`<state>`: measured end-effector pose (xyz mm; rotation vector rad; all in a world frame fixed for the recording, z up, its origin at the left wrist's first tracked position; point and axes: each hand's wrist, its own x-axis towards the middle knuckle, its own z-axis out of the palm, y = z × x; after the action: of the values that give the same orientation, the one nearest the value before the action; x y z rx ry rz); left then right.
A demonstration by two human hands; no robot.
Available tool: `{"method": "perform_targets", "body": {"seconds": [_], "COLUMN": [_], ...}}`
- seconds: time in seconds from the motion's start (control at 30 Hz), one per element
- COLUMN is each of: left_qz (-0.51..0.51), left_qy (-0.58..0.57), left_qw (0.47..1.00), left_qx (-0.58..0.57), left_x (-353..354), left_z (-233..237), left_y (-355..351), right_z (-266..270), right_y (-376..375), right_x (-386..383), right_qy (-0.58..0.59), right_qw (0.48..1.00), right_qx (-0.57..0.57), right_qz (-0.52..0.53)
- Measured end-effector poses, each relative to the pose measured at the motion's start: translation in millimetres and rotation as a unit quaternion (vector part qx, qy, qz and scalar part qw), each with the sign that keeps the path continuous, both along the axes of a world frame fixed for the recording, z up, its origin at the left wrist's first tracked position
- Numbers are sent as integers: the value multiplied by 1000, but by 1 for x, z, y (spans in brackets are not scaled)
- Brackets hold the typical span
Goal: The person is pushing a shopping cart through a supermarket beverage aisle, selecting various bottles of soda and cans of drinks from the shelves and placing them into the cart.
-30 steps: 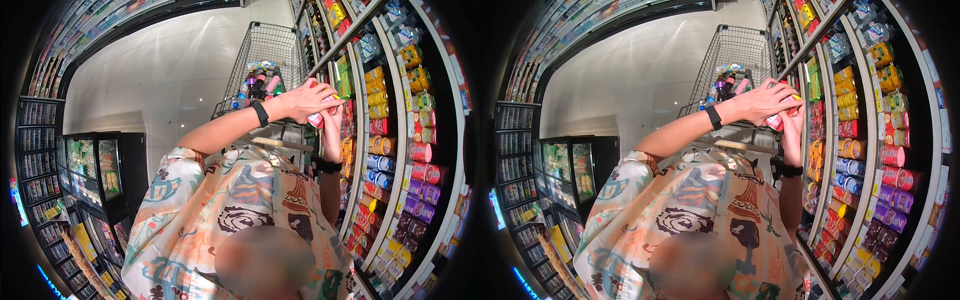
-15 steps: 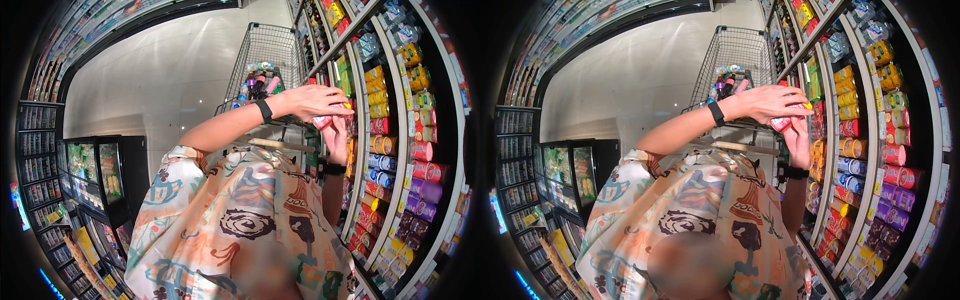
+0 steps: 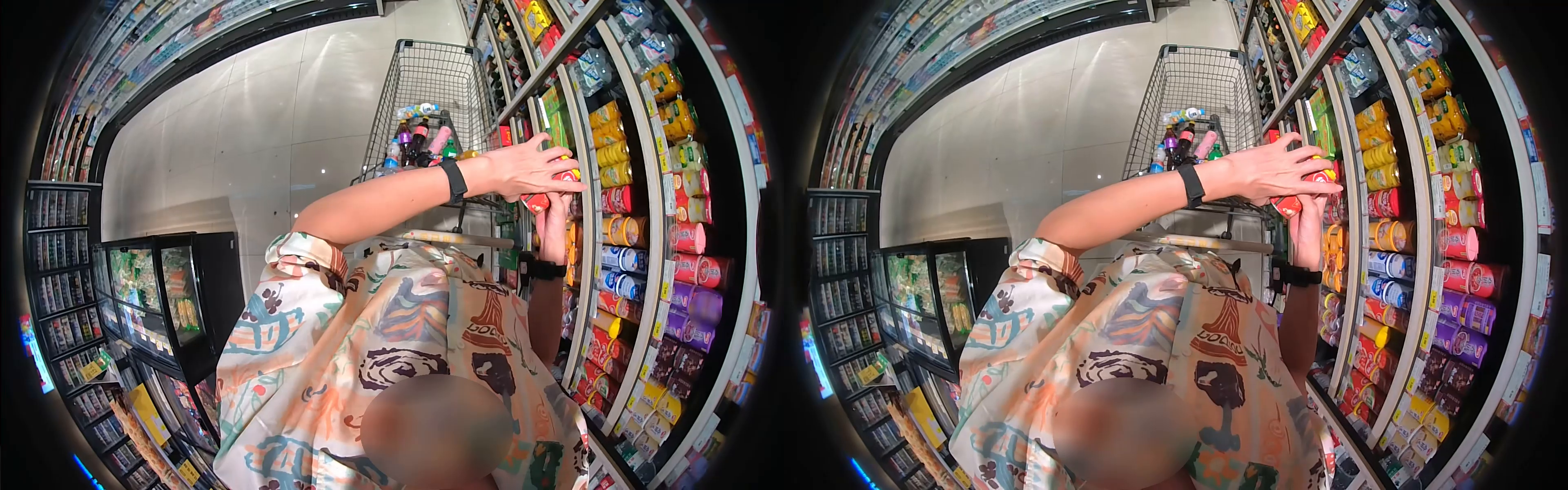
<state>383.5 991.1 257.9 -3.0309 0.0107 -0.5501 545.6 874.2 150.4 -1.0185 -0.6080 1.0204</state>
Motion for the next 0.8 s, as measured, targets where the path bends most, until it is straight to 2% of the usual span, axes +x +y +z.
{"method": "perform_targets", "body": {"seconds": [0.07, 0.27, 0.33, 0.4, 0.43, 0.53, 0.6, 0.67, 0.7, 0.73, 0.8], "left_qz": [-4, -21, -20, -7, -3, 8, 0, -14, -28, -23, -46], "left_qy": [-10, -43, -50, -52, -86, -83, -68, -99, -63, -87, -91], "left_qw": [1000, 998, 998, 999, 996, 991, 990, 980, 980, 967, 954], "left_qx": [1, 35, 30, 8, -40, -107, -120, -170, -184, -239, -281], "left_x": [4, 5, 3, 0, -1, -7, -8, -7, -3, -15, -1], "left_z": [-5, -18, -20, -23, -29, -34, -35, -34, -30, -29, -32], "left_y": [1, 10, 14, 19, 21, 19, 17, 15, 13, 15, 13], "right_z": [2, 28, 43, 53, 54, 54, 56, 54, 56, 63, 68], "right_y": [0, -9, -10, -10, -8, -10, -7, 0, 2, 5, 9], "right_x": [-4, -10, -9, -10, -8, -6, -7, -14, -17, -22, -29], "right_qy": [0, 47, 89, 91, 75, 73, 0, 39, 54, 69, 68], "right_qw": [1000, 998, 990, 988, 989, 989, 994, 995, 994, 993, 996], "right_qx": [-7, 8, 20, 23, 9, 0, -47, -33, -31, -28, -18], "right_qz": [-15, 31, 110, 121, 130, 132, 99, 86, 88, 90, 58]}}
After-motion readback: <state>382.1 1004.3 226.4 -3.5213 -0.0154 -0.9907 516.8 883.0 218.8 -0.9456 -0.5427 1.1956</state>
